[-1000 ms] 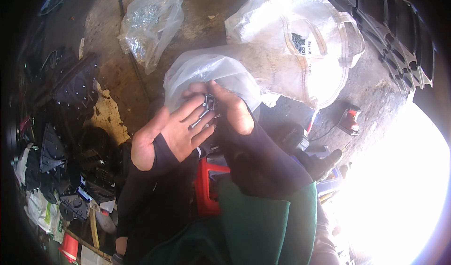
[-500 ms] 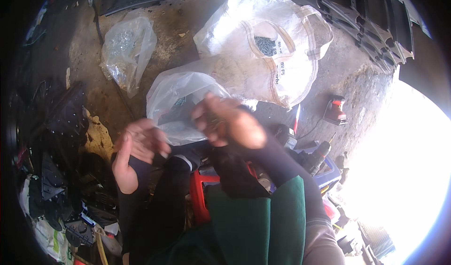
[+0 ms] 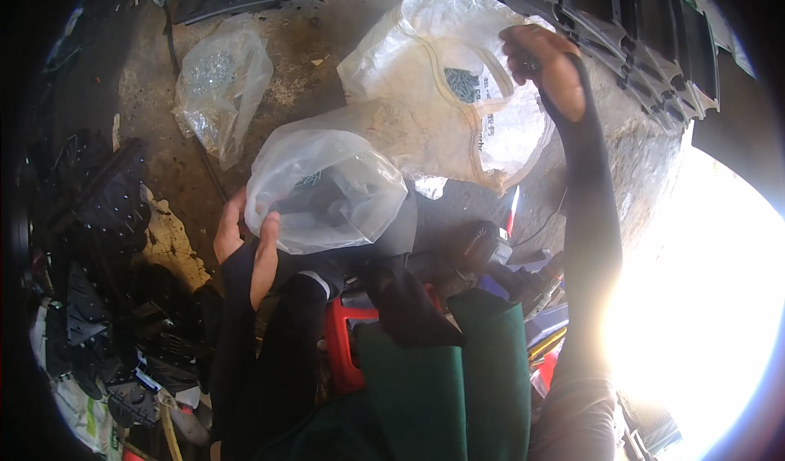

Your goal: The person sits on a red stool and repeatedly scoops small metal screws from a white sack into their hands, inspects them, and returns them to the sack. The process is repeated multiple times with no visible final assembly or placement.

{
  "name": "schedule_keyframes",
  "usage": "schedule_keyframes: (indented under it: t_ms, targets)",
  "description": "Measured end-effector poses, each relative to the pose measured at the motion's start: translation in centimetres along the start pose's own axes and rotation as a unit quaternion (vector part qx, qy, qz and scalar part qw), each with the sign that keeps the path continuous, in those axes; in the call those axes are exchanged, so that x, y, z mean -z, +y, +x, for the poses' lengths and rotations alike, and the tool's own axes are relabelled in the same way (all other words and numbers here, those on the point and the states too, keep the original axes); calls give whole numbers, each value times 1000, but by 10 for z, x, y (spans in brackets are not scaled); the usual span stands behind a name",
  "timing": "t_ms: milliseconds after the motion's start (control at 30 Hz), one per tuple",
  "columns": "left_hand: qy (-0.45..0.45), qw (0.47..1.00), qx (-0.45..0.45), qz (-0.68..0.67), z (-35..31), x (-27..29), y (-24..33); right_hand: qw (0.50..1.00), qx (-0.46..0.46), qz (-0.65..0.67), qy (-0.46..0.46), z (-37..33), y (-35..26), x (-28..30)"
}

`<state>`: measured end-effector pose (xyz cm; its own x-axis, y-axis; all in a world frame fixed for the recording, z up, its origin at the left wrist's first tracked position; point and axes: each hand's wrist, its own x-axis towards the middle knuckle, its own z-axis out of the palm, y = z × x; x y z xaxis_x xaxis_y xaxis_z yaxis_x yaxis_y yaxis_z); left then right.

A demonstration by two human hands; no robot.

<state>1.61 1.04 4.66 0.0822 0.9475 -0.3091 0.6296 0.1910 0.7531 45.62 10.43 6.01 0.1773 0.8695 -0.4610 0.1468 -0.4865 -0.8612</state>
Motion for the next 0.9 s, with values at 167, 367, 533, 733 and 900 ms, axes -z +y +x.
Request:
schedule_keyframes:
  t_ms: [167,367,533,733,900]
  targets:
    - [2,991,91,-98,2,5,1,918,26,-396,-9,-10,23,-35]
    - [37,980,72,-180,8,14,-12,947,109,-294,68,-80,-27,-103]
    - [58,974,54,-210,11,12,-15,944,165,-148,-244,-124,-12,-215]
    - [62,969,50,-235,12,10,-19,901,138,-384,-146,-75,115,-302]
    - [32,978,113,-170,8,4,-19,838,-79,-448,-302,-58,114,-304]
